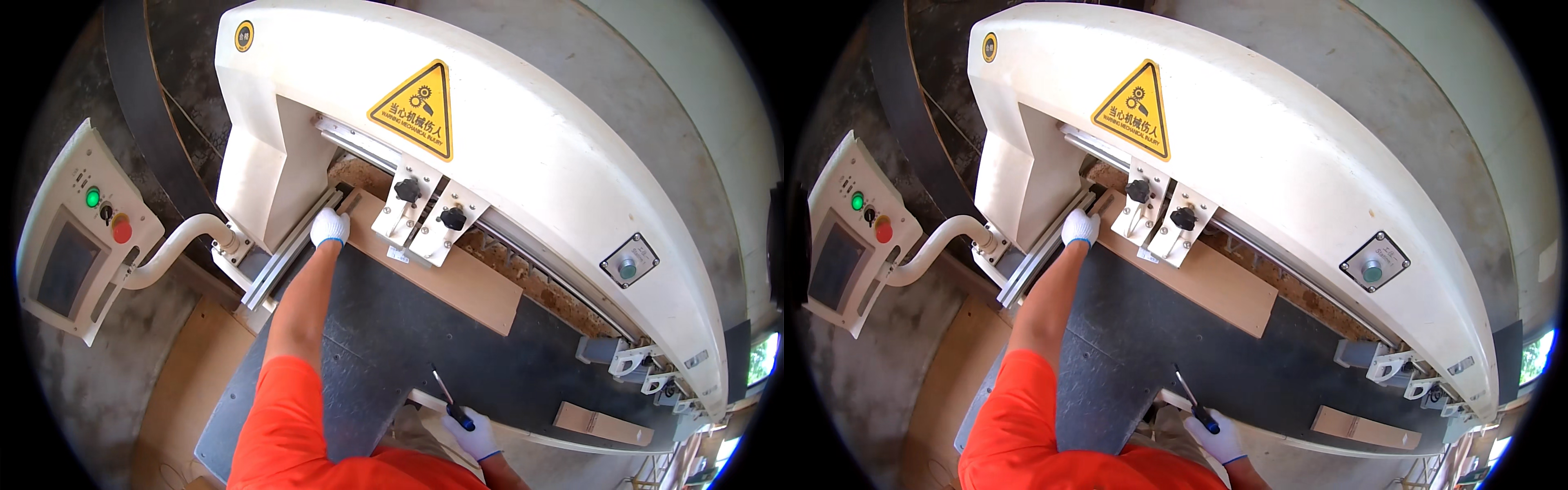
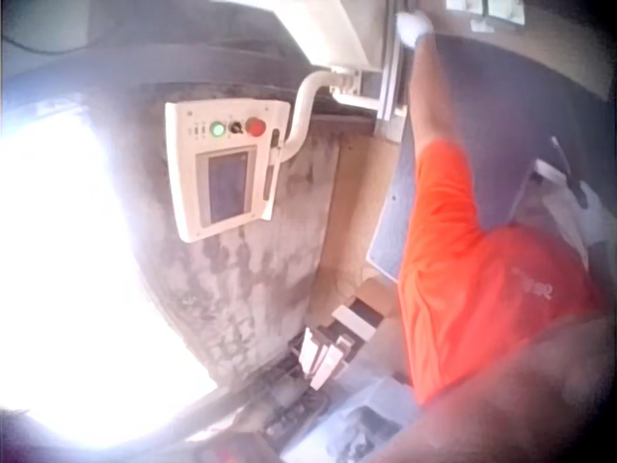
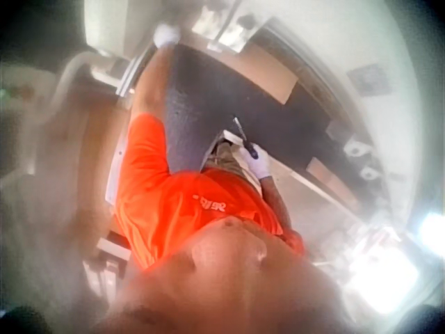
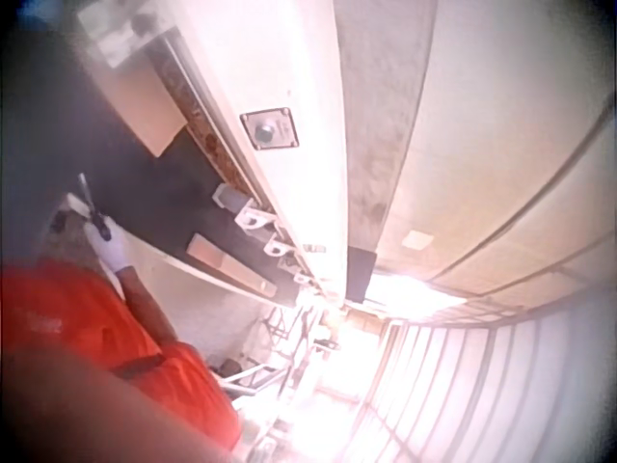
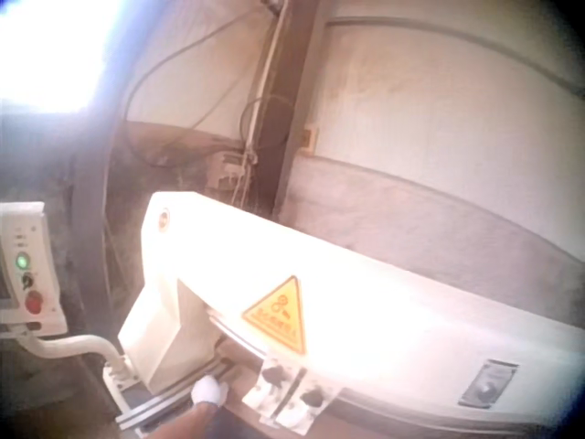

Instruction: The person places wooden boards onto a machinery belt, uses an air gun to clean the machine and boards, and manages the flow of items through the station.

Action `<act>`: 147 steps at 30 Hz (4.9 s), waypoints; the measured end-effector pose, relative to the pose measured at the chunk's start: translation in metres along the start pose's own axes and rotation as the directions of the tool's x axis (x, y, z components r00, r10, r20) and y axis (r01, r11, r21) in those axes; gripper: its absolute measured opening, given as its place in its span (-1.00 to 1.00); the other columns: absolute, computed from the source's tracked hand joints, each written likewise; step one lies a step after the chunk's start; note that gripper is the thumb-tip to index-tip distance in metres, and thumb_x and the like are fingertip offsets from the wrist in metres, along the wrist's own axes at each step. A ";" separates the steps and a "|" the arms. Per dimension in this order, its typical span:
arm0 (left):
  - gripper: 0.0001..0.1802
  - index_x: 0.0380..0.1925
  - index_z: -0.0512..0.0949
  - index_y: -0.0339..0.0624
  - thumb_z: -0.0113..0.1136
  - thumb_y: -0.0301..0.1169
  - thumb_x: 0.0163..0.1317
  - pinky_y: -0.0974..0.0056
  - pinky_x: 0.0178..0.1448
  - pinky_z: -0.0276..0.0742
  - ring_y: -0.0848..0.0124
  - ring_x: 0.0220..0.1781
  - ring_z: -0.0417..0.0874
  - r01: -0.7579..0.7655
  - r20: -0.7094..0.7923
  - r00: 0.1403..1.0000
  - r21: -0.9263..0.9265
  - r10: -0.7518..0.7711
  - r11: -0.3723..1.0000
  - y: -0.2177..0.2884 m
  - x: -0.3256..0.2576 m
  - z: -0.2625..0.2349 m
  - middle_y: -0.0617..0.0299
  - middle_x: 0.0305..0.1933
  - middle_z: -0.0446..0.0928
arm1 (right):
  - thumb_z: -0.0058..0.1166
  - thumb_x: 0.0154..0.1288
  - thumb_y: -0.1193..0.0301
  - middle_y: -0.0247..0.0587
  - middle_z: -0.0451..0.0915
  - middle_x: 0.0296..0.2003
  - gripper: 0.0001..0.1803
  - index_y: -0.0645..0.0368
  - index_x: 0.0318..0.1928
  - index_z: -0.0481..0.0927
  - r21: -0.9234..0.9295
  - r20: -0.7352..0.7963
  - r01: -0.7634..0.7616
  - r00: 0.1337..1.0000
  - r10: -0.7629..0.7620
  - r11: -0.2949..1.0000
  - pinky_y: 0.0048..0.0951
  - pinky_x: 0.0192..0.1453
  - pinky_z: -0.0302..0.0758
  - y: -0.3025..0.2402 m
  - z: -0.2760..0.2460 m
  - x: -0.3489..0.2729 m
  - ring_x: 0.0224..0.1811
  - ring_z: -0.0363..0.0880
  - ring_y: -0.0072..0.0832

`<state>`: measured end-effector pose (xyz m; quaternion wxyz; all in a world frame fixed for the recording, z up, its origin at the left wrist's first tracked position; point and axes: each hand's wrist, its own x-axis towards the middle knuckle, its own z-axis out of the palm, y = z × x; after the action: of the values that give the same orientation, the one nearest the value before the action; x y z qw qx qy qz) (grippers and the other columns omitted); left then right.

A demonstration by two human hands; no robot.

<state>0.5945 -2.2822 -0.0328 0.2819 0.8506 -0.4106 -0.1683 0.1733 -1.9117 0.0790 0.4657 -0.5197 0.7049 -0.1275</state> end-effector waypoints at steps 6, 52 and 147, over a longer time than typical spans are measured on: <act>-0.76 -0.18 0.67 -0.12 0.35 -0.24 0.27 -0.16 0.16 0.61 -0.08 0.11 0.69 -0.654 -0.026 0.751 0.102 0.660 0.749 -0.007 -0.118 0.008 -0.02 0.00 0.69 | 0.42 0.39 0.24 -0.45 0.59 -0.45 -0.68 0.23 -0.05 0.74 0.154 -0.298 0.145 0.950 -0.094 0.977 -0.51 -0.27 0.50 0.028 -0.018 0.008 -0.39 0.45 -0.75; -0.20 0.45 0.44 -0.23 0.22 0.08 0.37 -0.24 0.74 -0.01 -0.19 0.69 0.19 -0.742 0.171 0.670 0.190 0.722 0.644 -0.017 -0.215 0.067 -0.21 0.60 0.30 | 0.20 0.32 -0.11 0.19 0.76 -0.21 -0.46 0.17 -0.19 0.76 -0.167 -0.380 -0.152 0.922 0.079 0.974 0.04 0.07 0.61 0.061 -0.098 0.057 -0.04 0.72 0.20; -0.41 0.19 0.59 -0.25 0.40 -0.21 0.19 -0.24 0.65 0.22 -0.17 0.55 0.37 -0.786 0.123 0.594 -0.121 0.795 0.606 -0.066 -0.371 0.006 -0.13 0.40 0.48 | 0.38 0.37 0.19 -0.05 0.66 -0.53 -0.67 0.19 -0.24 0.61 0.297 -0.082 -0.120 0.985 0.150 0.947 -0.16 -0.50 0.65 -0.027 -0.113 0.225 -0.55 0.73 -0.19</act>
<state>0.4065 -1.9559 -0.0579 0.3151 0.5560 -0.7618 -0.1063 0.0950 -2.1495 0.0395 0.5075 -0.3888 0.7355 -0.2243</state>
